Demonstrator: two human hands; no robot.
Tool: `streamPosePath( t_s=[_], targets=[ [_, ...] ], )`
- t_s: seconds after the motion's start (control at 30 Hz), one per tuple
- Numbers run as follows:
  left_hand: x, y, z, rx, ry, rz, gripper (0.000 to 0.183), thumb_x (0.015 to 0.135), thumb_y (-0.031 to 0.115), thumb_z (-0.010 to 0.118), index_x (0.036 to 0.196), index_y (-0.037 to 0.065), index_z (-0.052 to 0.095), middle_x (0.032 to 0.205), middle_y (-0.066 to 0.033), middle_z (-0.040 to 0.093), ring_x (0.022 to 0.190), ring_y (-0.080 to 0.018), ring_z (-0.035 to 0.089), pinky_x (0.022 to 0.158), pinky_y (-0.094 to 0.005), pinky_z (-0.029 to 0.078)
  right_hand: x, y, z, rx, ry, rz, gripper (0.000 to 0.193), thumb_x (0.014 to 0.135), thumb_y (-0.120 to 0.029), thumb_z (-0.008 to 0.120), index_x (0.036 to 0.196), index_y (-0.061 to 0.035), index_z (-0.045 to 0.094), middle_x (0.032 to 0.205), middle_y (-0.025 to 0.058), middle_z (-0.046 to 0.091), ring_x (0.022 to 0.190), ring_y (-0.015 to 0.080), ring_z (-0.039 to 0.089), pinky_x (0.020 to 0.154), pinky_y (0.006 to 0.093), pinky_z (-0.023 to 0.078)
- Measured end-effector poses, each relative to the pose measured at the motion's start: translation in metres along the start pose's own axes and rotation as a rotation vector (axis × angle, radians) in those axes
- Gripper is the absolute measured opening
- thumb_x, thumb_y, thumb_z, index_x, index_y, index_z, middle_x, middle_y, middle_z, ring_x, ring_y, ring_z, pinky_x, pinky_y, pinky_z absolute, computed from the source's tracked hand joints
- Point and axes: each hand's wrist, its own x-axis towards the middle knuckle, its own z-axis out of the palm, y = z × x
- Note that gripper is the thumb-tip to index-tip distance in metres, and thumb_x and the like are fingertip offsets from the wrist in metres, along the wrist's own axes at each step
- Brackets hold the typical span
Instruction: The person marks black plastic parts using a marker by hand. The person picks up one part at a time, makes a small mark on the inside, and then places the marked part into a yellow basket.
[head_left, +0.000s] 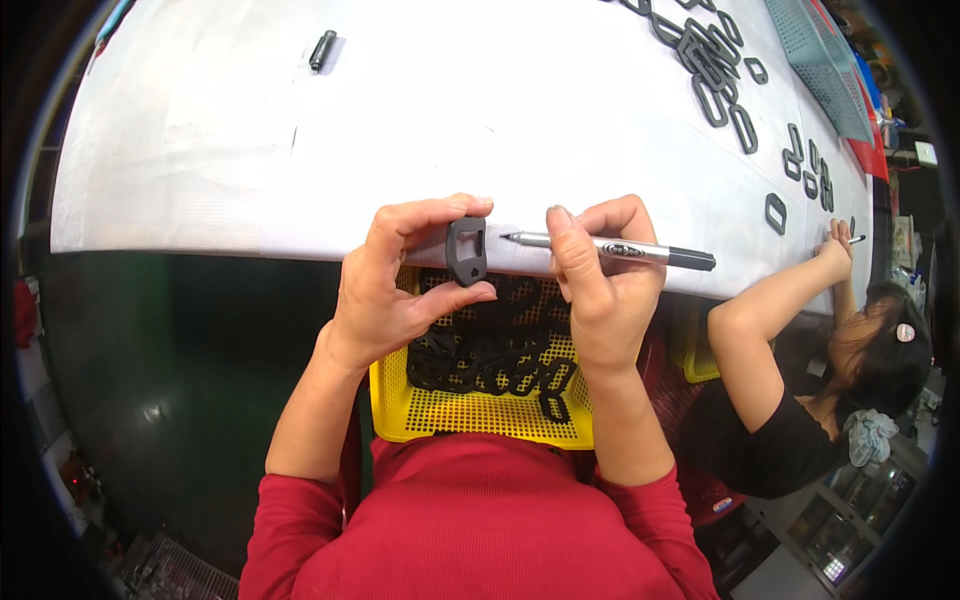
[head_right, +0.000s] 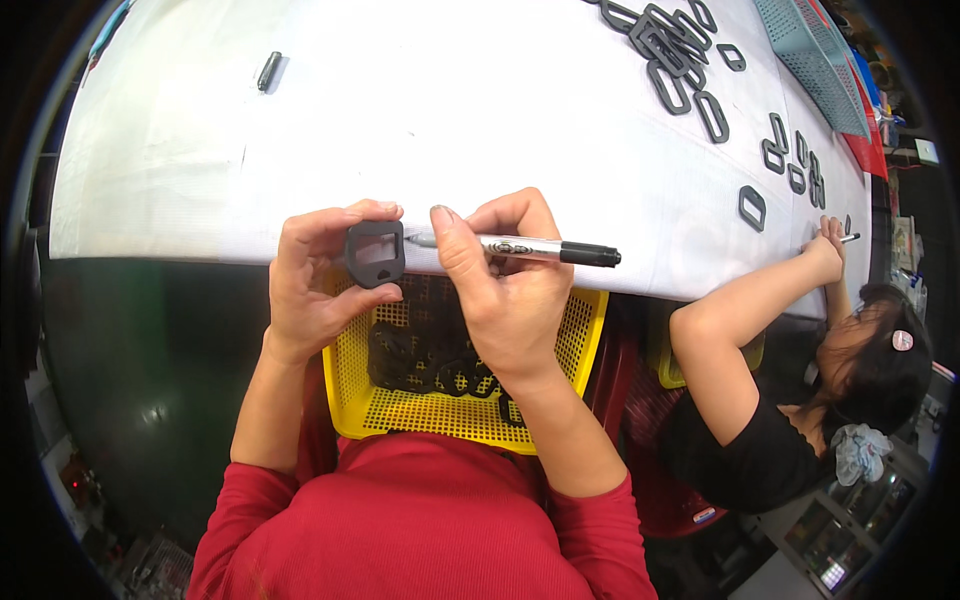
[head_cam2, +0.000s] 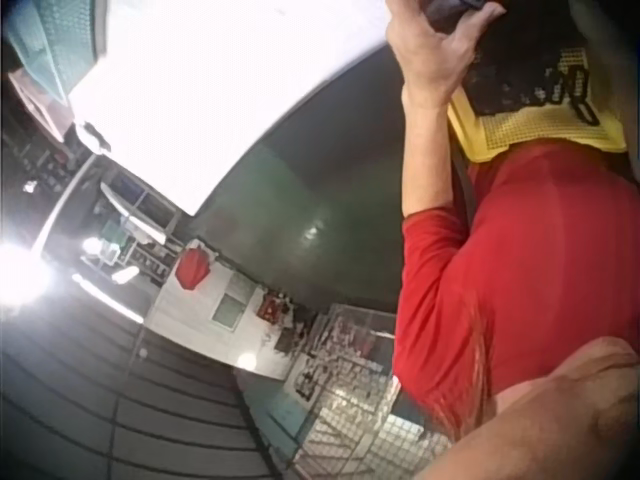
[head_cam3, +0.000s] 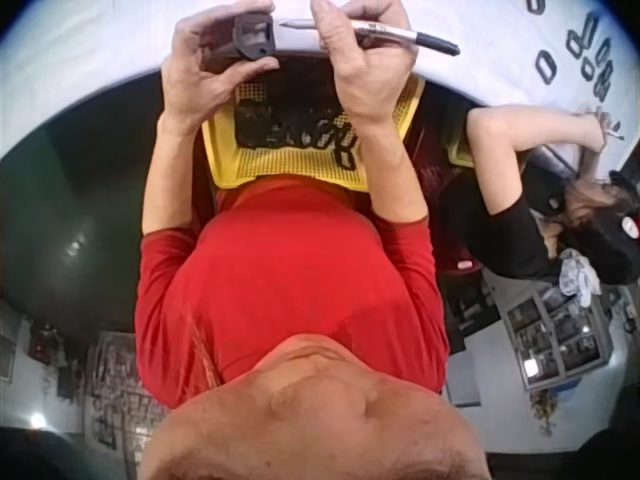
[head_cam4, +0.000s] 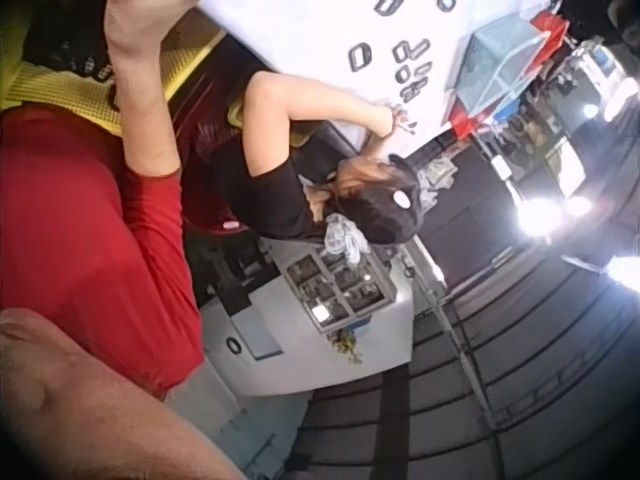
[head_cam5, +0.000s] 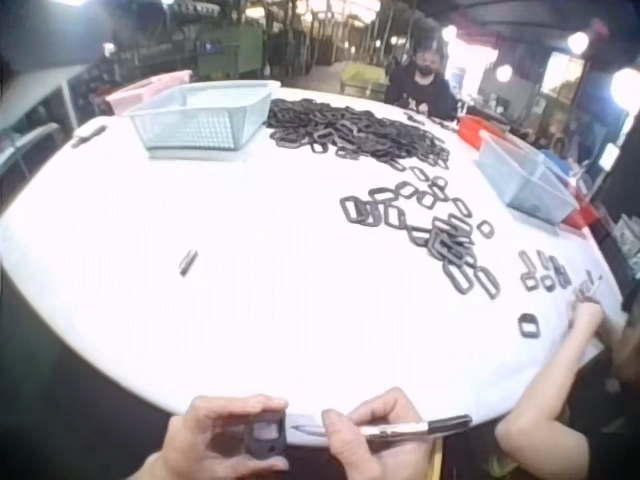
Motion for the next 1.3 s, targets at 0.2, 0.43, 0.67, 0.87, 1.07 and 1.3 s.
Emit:
streamPosePath(
  t_s=[0.2,0.43,0.67,0.87,1.07,1.3],
  targets=[
    [0.0,-0.004,0.001,-0.034,-0.004,0.047,0.058,0.064,-0.001,0.076,0.112,0.003,0.043,0.113,-0.0174,0.057,0.105,-0.024,0.058,0.083,-0.0314,0.052,0.0,0.017,0.009,-0.068,0.025,-0.12,0.023,0.078,-0.005,0.064,0.065,-0.0054,0.045,0.054,-0.0048,0.045,0.047,0.0001,0.038,0.041,0.0182,0.029],
    [-0.001,-0.008,0.0,-0.048,-0.007,0.077,0.059,0.063,-0.001,0.076,0.113,0.003,0.046,0.114,-0.0172,0.057,0.105,-0.0236,0.058,0.081,-0.0303,0.052,0.001,0.015,0.013,-0.113,0.006,-0.176,0.022,0.078,-0.003,0.063,0.065,-0.0046,0.045,0.053,-0.004,0.045,0.047,0.0002,0.04,0.041,0.0176,0.03],
    [0.001,-0.008,0.002,-0.035,-0.005,0.089,0.06,0.061,0.001,0.078,0.113,0.003,0.048,0.112,-0.0161,0.058,0.105,-0.0245,0.057,0.081,-0.0296,0.053,0.003,0.015,0.011,-0.152,-0.011,-0.229,0.021,0.077,-0.001,0.063,0.065,-0.0044,0.045,0.052,-0.0035,0.046,0.045,0.0001,0.04,0.04,0.017,0.03],
    [0.002,-0.008,0.002,-0.03,-0.007,0.093,0.059,0.061,0.001,0.078,0.112,0.003,0.048,0.111,-0.0156,0.059,0.106,-0.0248,0.057,0.081,-0.0297,0.053,0.004,0.014,0.011,-0.142,-0.017,-0.217,0.022,0.076,-0.001,0.063,0.064,-0.0046,0.045,0.052,-0.0039,0.046,0.045,-0.0004,0.04,0.04,0.0169,0.03],
    [-0.001,-0.008,-0.001,-0.025,-0.002,0.084,0.059,0.061,0.002,0.078,0.112,0.004,0.048,0.109,-0.0154,0.06,0.106,-0.0247,0.057,0.083,-0.0311,0.051,0.002,0.014,0.013,-0.208,-0.02,-0.211,0.022,0.077,-0.001,0.062,0.065,-0.0053,0.044,0.053,-0.004,0.046,0.045,-0.0001,0.039,0.04,0.0172,0.029],
    [0.002,-0.001,-0.011,0.096,-0.139,0.089,0.064,0.06,0.016,0.082,0.113,0.005,0.048,0.106,-0.0116,0.063,0.097,-0.0235,0.062,0.098,-0.0461,0.037,0.007,0.013,-0.005,0.193,0.163,-0.168,0.019,0.087,-0.017,0.058,0.09,-0.0034,0.046,0.068,0.0059,0.056,0.055,0.0084,0.052,0.047,0.0188,0.038]
  ],
)
